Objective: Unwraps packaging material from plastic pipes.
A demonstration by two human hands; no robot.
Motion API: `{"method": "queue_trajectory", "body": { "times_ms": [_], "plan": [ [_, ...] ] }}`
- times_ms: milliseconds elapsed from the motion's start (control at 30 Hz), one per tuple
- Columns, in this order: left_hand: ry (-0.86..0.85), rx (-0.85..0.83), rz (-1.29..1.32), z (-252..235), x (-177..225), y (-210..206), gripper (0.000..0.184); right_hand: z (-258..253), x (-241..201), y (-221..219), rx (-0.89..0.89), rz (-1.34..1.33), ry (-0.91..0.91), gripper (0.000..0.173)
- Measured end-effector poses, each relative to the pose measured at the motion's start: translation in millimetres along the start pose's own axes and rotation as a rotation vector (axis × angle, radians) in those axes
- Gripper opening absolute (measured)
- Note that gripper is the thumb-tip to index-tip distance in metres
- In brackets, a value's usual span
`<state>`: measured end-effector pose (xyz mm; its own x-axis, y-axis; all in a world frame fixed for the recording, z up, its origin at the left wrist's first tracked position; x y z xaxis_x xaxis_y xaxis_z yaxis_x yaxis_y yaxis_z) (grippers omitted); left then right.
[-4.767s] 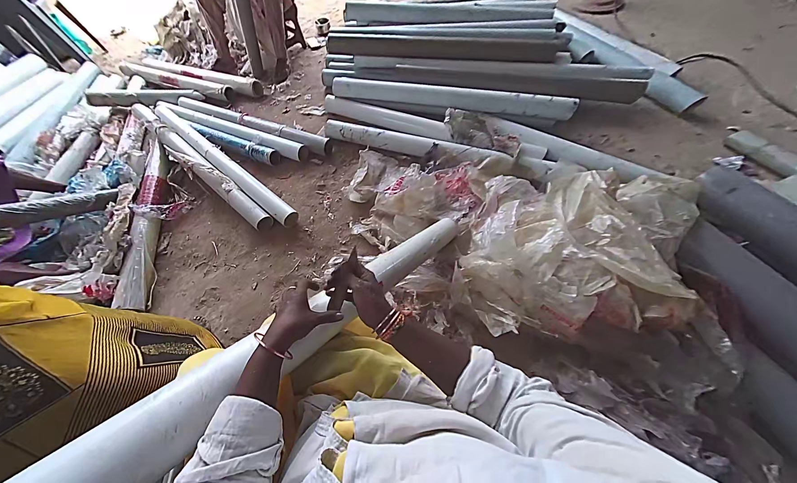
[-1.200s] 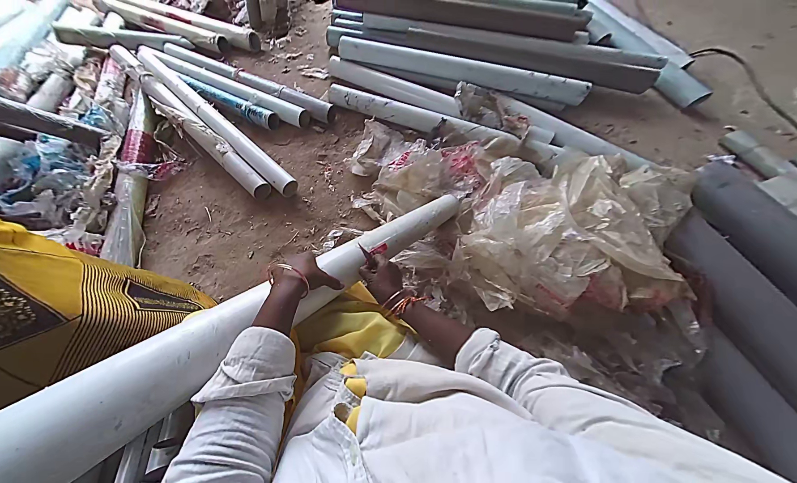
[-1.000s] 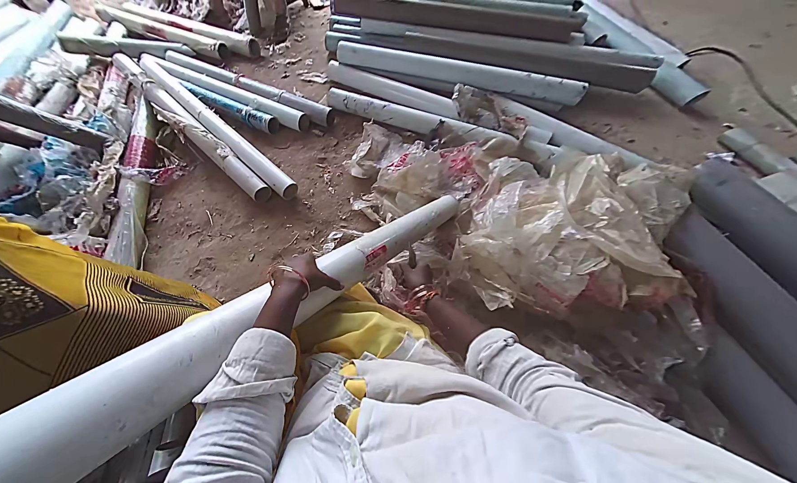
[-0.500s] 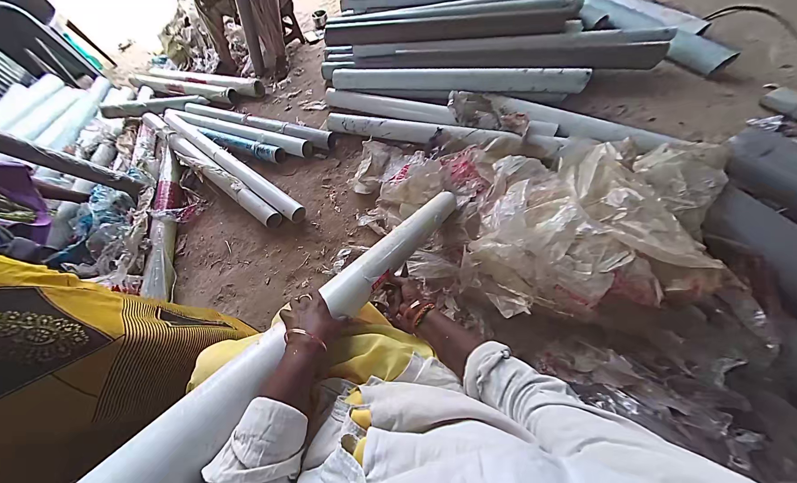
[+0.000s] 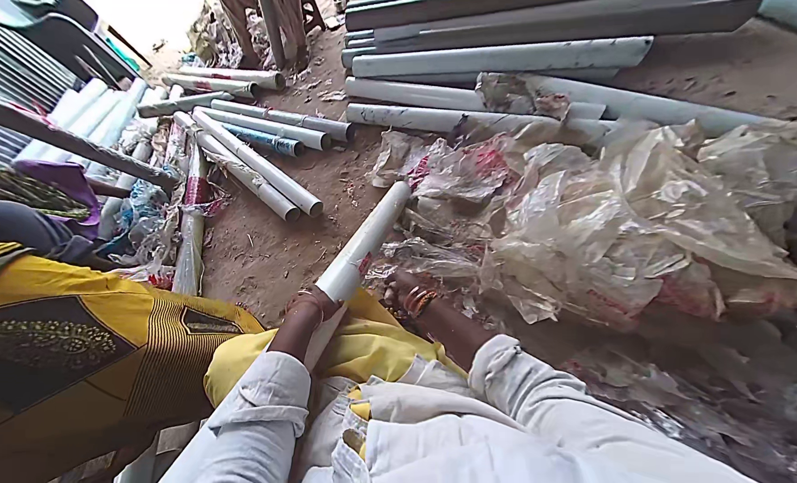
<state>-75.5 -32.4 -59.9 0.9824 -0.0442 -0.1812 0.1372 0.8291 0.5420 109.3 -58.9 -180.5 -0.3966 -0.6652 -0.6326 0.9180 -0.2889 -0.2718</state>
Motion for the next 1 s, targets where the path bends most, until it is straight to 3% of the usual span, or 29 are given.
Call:
{"method": "queue_trajectory", "body": {
  "times_ms": [67, 133, 267, 400, 600, 833, 1000],
  "plan": [
    [-0.026, -0.102, -0.085, -0.6, 4.6, 8.1, 0.069, 2.5, 21.9, 5.9, -0.028, -0.053, -0.002, 0.019],
    [-0.078, -0.096, -0.158, -4.7, 17.7, 31.9, 0.069, 4.6, 29.2, 7.4, -0.084, -0.086, 0.072, 0.031],
    [-0.341, 0.206, -0.059, -32.6, 63.9, 84.8, 0.048, 22.8, 26.0, 9.4, -0.130, -0.033, 0.066, 0.045],
    [-0.413, 0.216, 0.065, -78.5, 83.8, 72.8, 0.047, 19.5, 16.3, 3.8, -0.148, 0.232, 0.101, 0.054],
    [-0.527, 0.332, 0.182, -95.0, 84.4, 73.2, 0.018, 19.6, -17.6, -16.6, -0.231, 0.493, 0.327, 0.043],
    [-0.538, 0.320, 0.087, -102.1, 87.7, 70.6, 0.025, 36.8, -26.8, -46.6, -0.222, 0.889, 0.517, 0.045],
    [-0.654, 0.351, 0.157, -90.6, 92.6, 76.0, 0.021, 30.2, -28.2, -56.5, -0.213, 0.927, 0.445, 0.044]
  ]
}}
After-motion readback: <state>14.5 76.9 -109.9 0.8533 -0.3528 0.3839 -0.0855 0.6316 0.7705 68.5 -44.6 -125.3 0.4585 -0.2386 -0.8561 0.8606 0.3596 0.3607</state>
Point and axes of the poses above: each hand's wrist, its own z-axis away from the middle knuckle, its own y-axis out of the back of the hand, x = y × z, the point moved 10 cm from there along -z, towards the middle knuckle, and after that the axes turned 8 degrees about -x, right-handed, at the moved point
